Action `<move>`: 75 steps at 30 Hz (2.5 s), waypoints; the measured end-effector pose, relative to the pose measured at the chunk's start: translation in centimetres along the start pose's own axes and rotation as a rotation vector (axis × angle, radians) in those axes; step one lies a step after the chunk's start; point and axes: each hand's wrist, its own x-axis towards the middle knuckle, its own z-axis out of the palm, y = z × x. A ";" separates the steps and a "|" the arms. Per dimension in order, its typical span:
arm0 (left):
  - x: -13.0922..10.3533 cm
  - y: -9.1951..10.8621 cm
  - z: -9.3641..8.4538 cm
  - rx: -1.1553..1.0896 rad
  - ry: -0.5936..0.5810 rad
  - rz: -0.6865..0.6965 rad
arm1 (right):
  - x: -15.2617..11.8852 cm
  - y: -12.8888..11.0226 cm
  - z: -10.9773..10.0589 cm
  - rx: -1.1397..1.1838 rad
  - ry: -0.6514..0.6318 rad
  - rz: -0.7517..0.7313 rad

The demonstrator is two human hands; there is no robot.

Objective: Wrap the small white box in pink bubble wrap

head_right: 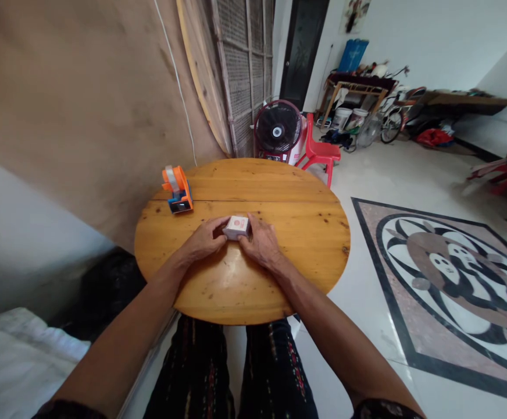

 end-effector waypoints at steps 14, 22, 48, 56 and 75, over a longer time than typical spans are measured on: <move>-0.1 0.3 0.0 -0.035 0.015 -0.031 | -0.1 0.0 0.1 0.012 0.017 0.007; -0.1 0.4 -0.1 0.017 -0.003 -0.017 | 0.0 0.0 0.2 0.020 0.029 0.020; -0.1 0.2 -0.2 -0.004 0.059 -0.042 | -0.3 -0.5 -0.3 0.003 -0.005 0.043; 0.0 0.5 -0.4 0.006 0.088 -0.077 | -0.3 -0.2 -0.6 0.084 0.024 0.033; -0.1 0.7 -0.2 -0.004 -0.021 -0.019 | -0.4 -0.6 -0.2 -0.020 -0.099 0.017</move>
